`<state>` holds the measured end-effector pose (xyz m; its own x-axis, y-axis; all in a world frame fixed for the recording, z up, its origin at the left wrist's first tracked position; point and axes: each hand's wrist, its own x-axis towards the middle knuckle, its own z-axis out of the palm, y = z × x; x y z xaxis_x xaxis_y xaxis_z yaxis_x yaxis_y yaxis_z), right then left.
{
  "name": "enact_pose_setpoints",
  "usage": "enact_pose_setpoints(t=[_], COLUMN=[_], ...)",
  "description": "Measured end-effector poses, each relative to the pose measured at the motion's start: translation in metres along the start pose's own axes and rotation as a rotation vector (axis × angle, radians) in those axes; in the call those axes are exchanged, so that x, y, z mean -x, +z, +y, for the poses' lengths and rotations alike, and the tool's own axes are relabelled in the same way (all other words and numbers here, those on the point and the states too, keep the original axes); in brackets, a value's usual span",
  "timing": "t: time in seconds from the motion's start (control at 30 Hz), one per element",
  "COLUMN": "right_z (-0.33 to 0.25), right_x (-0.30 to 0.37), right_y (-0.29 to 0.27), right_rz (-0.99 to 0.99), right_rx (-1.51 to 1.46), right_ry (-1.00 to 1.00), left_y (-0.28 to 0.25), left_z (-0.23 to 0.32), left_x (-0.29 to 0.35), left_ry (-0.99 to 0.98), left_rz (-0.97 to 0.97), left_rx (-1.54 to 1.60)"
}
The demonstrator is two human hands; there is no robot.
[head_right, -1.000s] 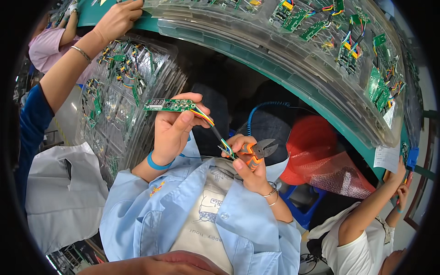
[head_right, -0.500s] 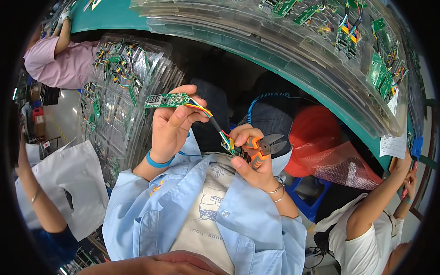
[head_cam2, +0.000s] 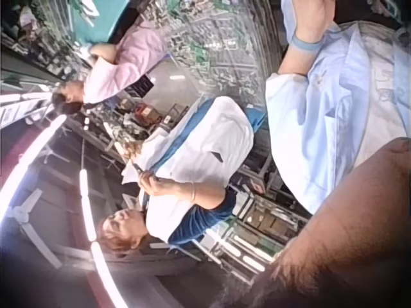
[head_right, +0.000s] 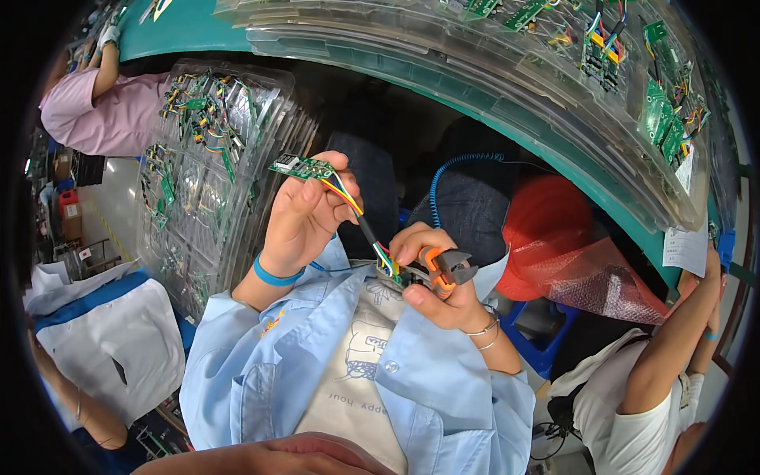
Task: Trimming excess wires from a printed circuit board using wire cutters at a factory assembly station.
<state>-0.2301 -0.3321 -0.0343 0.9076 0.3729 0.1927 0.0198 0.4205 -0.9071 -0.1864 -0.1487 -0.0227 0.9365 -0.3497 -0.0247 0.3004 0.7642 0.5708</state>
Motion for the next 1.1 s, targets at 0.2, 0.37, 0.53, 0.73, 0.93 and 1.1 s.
enact_pose_setpoints(t=[0.2, 0.37, 0.53, 0.73, 0.93, 1.1], right_z=[-0.006, -0.009, 0.006, 0.005, 0.001, 0.008], right_x=[-0.009, -0.014, -0.006, -0.009, -0.007, -0.006], right_y=[-0.003, 0.0, 0.0, 0.0, -0.003, -0.002], right_rz=[0.203, 0.217, 0.193, 0.316, 0.351, 0.3], right_rx=[0.074, 0.006, -0.149, -0.202, -0.092, -0.107], right_ry=[0.05, 0.209, 0.329, 0.295, 0.257, 0.296], left_y=[0.005, 0.006, -0.004, -0.008, -0.006, -0.004], left_z=[-0.002, -0.004, -0.003, -0.011, -0.013, -0.01], left_x=[0.001, 0.002, -0.007, -0.011, -0.009, -0.009], left_ry=[0.131, 0.058, 0.041, 0.022, 0.026, 0.202], left_rz=[-0.045, -0.012, 0.084, 0.129, 0.128, 0.177], left_rx=[-0.464, -0.499, -0.23, -0.023, 0.015, -0.338])
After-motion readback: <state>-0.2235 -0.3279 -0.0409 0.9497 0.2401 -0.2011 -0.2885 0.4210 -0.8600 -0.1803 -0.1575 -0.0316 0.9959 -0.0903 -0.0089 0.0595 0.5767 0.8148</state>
